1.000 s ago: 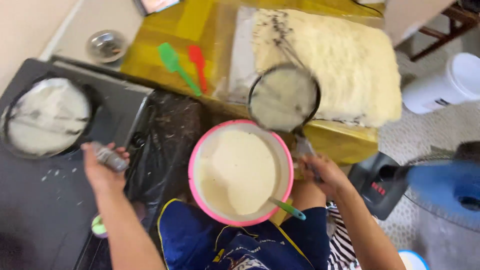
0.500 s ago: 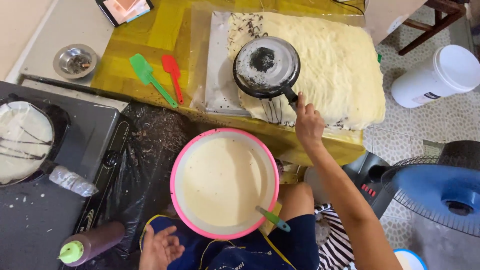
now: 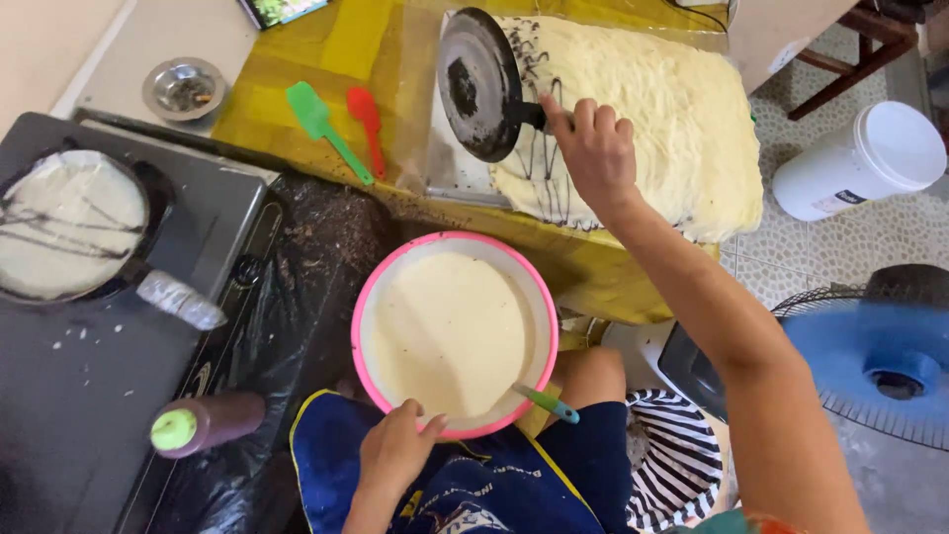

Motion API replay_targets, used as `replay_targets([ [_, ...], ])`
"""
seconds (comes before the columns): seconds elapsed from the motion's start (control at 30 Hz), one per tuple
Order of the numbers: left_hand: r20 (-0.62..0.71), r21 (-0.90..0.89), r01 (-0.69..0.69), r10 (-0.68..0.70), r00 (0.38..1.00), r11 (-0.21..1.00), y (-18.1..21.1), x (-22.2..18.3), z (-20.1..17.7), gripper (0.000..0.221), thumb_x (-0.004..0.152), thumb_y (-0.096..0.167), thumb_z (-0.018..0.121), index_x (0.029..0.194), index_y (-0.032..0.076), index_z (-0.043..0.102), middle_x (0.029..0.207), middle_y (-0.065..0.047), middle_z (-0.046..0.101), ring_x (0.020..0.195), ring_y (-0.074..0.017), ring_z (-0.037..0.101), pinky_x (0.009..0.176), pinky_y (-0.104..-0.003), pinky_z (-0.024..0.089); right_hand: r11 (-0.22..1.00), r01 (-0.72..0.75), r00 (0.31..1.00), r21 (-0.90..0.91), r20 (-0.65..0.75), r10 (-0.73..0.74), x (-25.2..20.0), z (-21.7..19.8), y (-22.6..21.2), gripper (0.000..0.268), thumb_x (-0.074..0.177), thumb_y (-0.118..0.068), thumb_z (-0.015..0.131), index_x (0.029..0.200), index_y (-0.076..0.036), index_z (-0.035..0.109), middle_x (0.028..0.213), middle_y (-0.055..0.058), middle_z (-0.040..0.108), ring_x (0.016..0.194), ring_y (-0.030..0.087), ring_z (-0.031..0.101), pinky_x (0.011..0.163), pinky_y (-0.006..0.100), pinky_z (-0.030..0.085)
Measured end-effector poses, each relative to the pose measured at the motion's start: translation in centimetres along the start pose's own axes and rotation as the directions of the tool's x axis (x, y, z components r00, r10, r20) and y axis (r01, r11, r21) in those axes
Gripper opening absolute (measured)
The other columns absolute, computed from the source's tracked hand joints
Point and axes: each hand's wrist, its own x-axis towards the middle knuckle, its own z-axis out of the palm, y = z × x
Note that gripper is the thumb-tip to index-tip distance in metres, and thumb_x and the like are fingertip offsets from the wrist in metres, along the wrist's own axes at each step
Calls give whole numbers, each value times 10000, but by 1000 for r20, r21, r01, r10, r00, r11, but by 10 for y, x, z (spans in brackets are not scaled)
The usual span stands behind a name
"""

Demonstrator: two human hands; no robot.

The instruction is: Cooking thin wrappers by dipping pans into batter, heating them on a stove, and stacking the finished products.

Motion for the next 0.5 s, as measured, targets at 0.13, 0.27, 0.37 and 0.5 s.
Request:
replay_targets([
  [0.13, -50, -194, -202, 196, 979, 960, -11, -10, -2, 617, 906, 623, 577, 1394, 246, 566, 1459, 12, 591, 1275, -202, 625, 1065, -411, 455, 958, -203, 979, 201, 36, 200, 21, -66, -20, 714, 770, 53, 593, 1386, -305, 634, 736, -29, 466, 555, 136, 403, 421, 269, 295],
  [0.27, -157, -486, -274, 225, 962, 830, -15, -25, -31, 679, 909, 562, 580, 1501, 247, 474, 1458, -34, 607, 1302, -206, 633, 1046, -394, 493, 358, -797, 499, 487, 864, -64, 37, -182, -60, 224, 911, -86, 642, 1124, -156, 629, 1036, 73, 693, 917, 281, 672, 777, 460, 538],
  [0.37, -504, -640, -549, 246, 828, 538, -36, -8, -21, 688, 911, 409, 647, 1528, 198, 429, 1391, -58, 652, 1186, -216, 670, 1019, -369, 497, -216, -913, 406, 347, 831, -379, -8, -235, -142, 368, 791, -314, 828, 1136, -203, 763, 868, -51, 739, 709, 57, 605, 612, 271, 467],
  [0.5, -568, -794, -580, 121, 814, 179, -92, -3, -9, 701, 869, 207, 804, 1424, -24, 443, 1167, -203, 628, 878, -315, 638, 718, -398, 521, -585, -755, 395, -297, 506, -767, -30, -342, -229, 557, 947, -597, 592, 664, -117, 610, 435, 56, 499, 314, 142, 471, 282, 242, 331],
])
